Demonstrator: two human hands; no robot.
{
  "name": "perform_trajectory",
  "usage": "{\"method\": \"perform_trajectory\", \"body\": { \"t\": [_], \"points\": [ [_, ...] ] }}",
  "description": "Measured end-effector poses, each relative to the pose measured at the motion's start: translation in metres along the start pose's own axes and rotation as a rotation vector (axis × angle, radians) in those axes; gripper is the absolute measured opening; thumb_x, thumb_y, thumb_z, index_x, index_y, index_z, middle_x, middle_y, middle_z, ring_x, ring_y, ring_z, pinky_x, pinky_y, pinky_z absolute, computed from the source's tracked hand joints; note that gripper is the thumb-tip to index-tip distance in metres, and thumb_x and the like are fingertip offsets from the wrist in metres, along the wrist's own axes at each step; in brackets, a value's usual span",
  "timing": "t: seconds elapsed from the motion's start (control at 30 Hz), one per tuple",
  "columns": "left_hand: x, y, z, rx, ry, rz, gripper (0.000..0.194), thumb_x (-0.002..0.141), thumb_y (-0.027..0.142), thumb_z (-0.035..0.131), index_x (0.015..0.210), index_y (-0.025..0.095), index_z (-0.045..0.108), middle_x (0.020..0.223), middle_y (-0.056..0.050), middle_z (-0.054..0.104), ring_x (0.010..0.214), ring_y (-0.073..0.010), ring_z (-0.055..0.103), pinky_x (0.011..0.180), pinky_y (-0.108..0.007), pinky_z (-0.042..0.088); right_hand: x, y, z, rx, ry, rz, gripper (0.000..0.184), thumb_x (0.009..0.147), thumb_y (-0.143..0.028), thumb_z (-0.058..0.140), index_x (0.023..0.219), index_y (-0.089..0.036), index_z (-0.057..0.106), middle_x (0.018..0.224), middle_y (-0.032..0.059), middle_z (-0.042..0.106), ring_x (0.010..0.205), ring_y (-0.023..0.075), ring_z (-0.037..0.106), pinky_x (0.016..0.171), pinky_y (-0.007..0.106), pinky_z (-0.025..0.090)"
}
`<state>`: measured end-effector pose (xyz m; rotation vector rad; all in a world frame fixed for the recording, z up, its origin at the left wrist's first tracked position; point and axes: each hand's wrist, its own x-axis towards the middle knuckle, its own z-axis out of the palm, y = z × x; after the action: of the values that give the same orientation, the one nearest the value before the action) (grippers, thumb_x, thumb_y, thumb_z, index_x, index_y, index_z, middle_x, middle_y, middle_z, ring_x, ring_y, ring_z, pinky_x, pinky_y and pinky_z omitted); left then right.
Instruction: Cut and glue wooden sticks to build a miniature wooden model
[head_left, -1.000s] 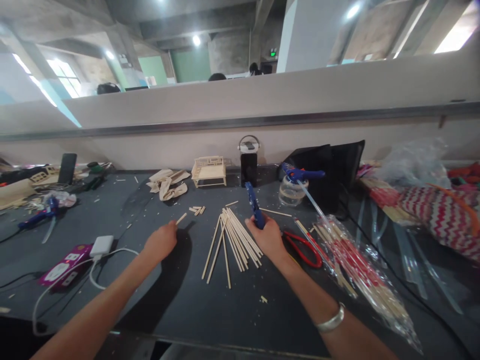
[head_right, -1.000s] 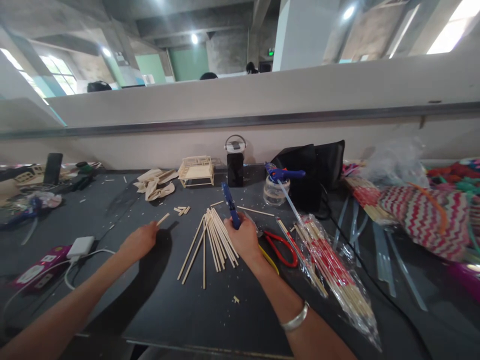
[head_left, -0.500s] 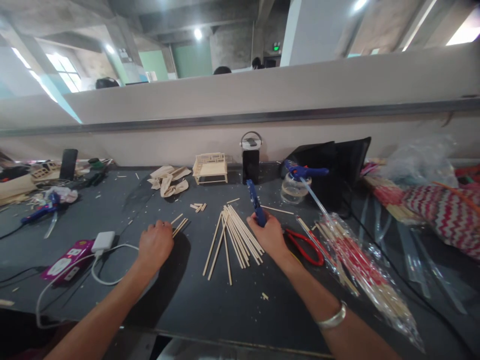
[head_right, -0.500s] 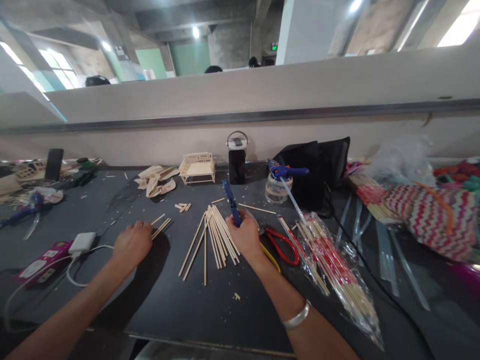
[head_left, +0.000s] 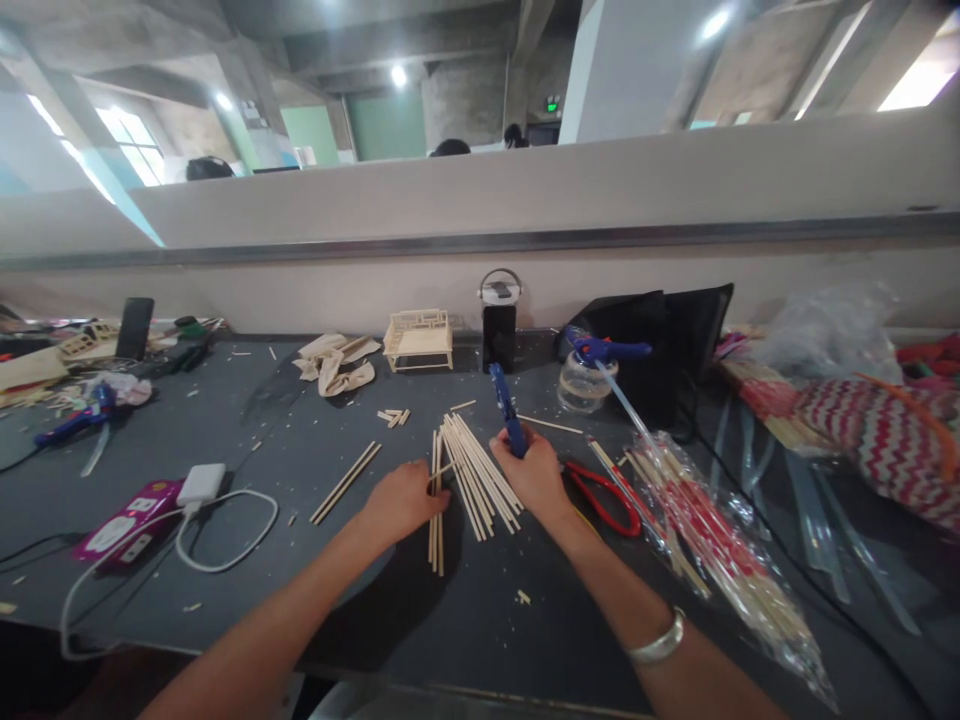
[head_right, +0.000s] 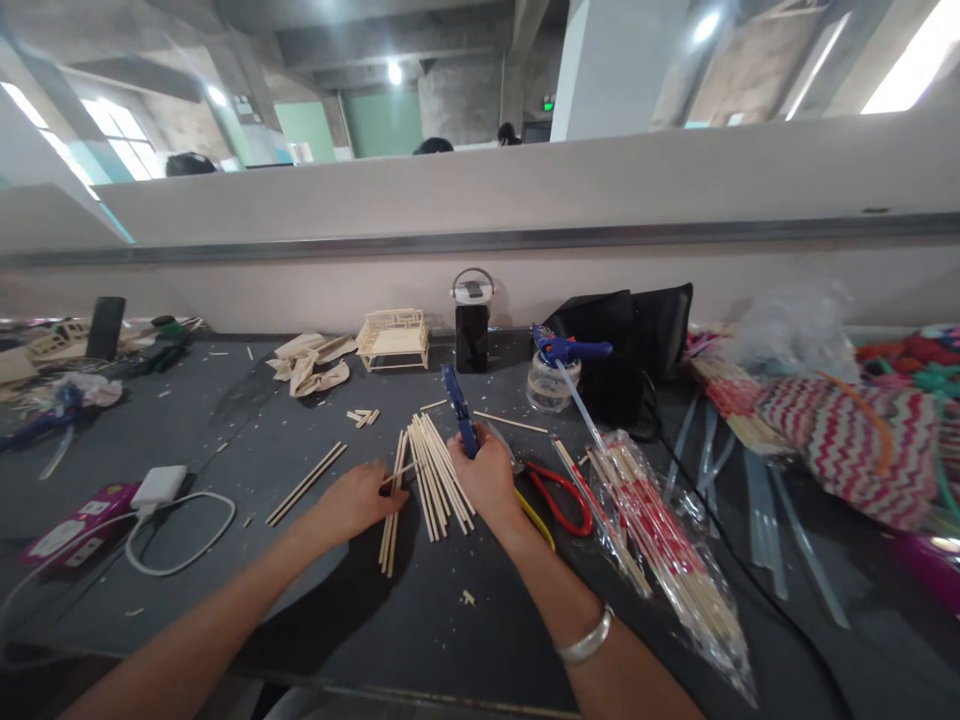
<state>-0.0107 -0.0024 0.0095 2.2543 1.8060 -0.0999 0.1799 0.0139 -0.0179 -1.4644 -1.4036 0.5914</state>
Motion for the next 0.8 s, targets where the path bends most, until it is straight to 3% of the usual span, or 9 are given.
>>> {"method": "perform_trajectory", "body": {
  "t": [0.13,0.4,0.53,0.63,0.7,0.8],
  "points": [
    [0.000,-0.011,-0.005,0.085,-0.033,-0.009,0.020,0.076,0.027,0.047,0.082,0.016,0.062,0.089,-0.015,0.069,0.085,-0.0262,0.066,0.069,-0.031,0.046,0.000,0.001,0.000,-0.007,-0.012,-0.008,0.017,0.073,-0.035,0.051,0.071,-0.019,0.057,0.069,0.0037,0.065,0.064,0.0189,0.060,0.066,0.029,0.045],
    [-0.008,-0.005,0.003,0.174,0.017,-0.082,0.023,0.075,0.022,0.045,0.087,0.013,0.062,0.092,-0.019,0.068,0.086,-0.0311,0.067,0.067,-0.035,0.047,-0.001,0.001,0.001,-0.007,-0.032,0.010,0.016,0.073,-0.034,0.051,0.073,-0.019,0.058,0.069,0.0027,0.065,0.063,0.0184,0.059,0.066,0.030,0.045],
    [-0.010,-0.013,-0.002,0.135,0.114,-0.090,0.024,0.081,0.018,0.037,0.092,0.012,0.057,0.090,-0.019,0.066,0.084,-0.0297,0.066,0.068,-0.036,0.046,-0.001,0.001,0.001,0.020,-0.023,-0.001,0.016,0.073,-0.034,0.051,0.073,-0.020,0.057,0.067,0.0019,0.064,0.064,0.0187,0.060,0.066,0.030,0.046],
    [-0.007,-0.025,-0.017,-0.214,0.191,-0.113,0.021,0.081,0.016,0.036,0.097,0.016,0.050,0.072,-0.007,0.061,0.071,-0.0218,0.062,0.066,-0.032,0.046,-0.001,-0.001,0.002,0.024,-0.030,-0.005,0.015,0.073,-0.033,0.052,0.072,-0.020,0.057,0.068,0.0021,0.064,0.063,0.0180,0.059,0.065,0.029,0.046],
    [-0.005,-0.029,-0.029,-0.657,0.243,-0.059,0.019,0.082,0.019,0.037,0.099,0.019,0.046,0.062,0.002,0.050,0.058,-0.0158,0.056,0.062,-0.029,0.045,-0.002,-0.001,0.002,0.026,-0.038,-0.003,0.014,0.073,-0.032,0.052,0.072,-0.020,0.057,0.068,0.0016,0.064,0.061,0.0172,0.058,0.064,0.028,0.045],
    [-0.002,-0.025,-0.037,-1.249,0.295,0.103,0.018,0.082,0.028,0.045,0.099,0.022,0.045,0.062,0.006,0.042,0.057,-0.0117,0.050,0.066,-0.029,0.047,-0.003,-0.001,0.002,0.041,-0.053,-0.002,0.013,0.073,-0.032,0.052,0.074,-0.019,0.057,0.066,0.0005,0.062,0.060,0.0163,0.056,0.063,0.027,0.045]
  ]
}}
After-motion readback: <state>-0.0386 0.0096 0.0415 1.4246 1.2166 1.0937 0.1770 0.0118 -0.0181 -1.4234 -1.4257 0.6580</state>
